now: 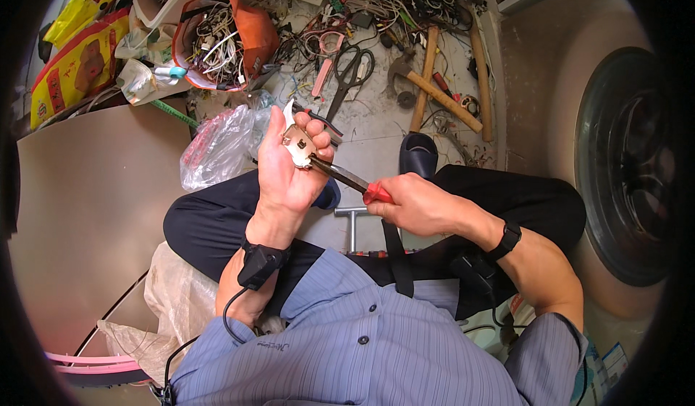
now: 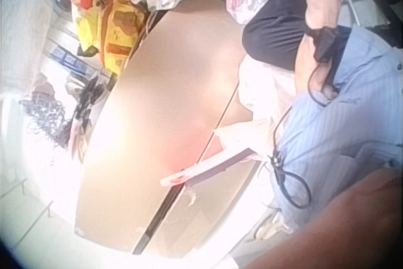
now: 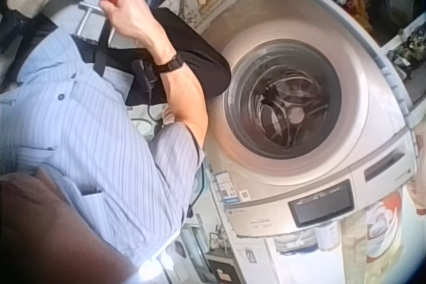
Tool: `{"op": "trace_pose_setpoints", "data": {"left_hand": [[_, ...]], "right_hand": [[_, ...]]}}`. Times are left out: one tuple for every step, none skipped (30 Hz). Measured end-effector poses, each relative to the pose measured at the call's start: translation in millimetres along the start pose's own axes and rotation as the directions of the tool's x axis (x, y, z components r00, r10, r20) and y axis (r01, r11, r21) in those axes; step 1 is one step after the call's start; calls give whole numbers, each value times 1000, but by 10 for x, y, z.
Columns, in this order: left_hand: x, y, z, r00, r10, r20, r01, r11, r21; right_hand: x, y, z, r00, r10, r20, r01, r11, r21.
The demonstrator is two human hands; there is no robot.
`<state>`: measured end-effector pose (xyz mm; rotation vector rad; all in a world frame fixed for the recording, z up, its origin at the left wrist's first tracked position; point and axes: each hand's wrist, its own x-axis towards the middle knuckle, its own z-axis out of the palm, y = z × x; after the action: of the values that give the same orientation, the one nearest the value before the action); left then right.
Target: Manually strip and inspect components of a power adapter or electronic device using pliers and a hammer in a storage area.
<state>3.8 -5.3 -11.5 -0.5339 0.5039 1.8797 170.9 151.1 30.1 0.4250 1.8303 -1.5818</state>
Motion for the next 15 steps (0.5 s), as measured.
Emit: {"op": "trace_pose_setpoints", "data": {"left_hand": [[3,2,-2,1000,0,1,0,1000,0],[7,4,-12,1000,-13,-9,13,1000,-23],[12,14,-18,1000,-24,-18,23,999,-46],[27,12,-21,1000,-20,-16,19,999,-45],[49,-1,-25,1000,5,-26,-6,999,-44],[66,-14,-29,999,28,-37,-30,999,-44],[64,-19,-30,999,37,-16,-38,998,-48],[62,-26,-24,999,38,-15,-39,998,-46],[51,-35,2,998,56,-14,-56,998,-33],[46,-45,17,997,73,-13,-73,997,-19],[49,-53,19,997,72,-15,-72,997,-18],[52,-58,23,996,87,8,-87,996,6],[56,-65,27,994,101,32,-102,994,29],[58,-76,36,995,99,31,-100,995,29],[58,-86,49,992,127,23,-128,990,62]], "right_hand": [[8,-13,-31,1000,0,-1,0,1000,-1],[20,-23,-66,997,53,62,-56,997,45],[32,-37,-88,987,100,127,-112,990,85],[38,-32,-74,987,98,127,-108,991,82],[49,-8,-37,998,46,34,-47,999,11],[61,23,-4,998,-11,-56,7,998,-64],[69,66,14,998,-13,-57,9,998,-65],[69,121,23,986,-107,-131,79,977,-199],[63,155,27,960,-206,-190,134,934,-332],[59,166,25,960,-205,-190,135,934,-330],[56,176,21,945,-239,-225,130,902,-412],[52,183,17,927,-274,-257,119,863,-492],[53,197,11,926,-273,-259,118,864,-490],[58,217,4,919,-289,-268,110,841,-529],[65,232,0,911,-308,-275,105,817,-567]]}}
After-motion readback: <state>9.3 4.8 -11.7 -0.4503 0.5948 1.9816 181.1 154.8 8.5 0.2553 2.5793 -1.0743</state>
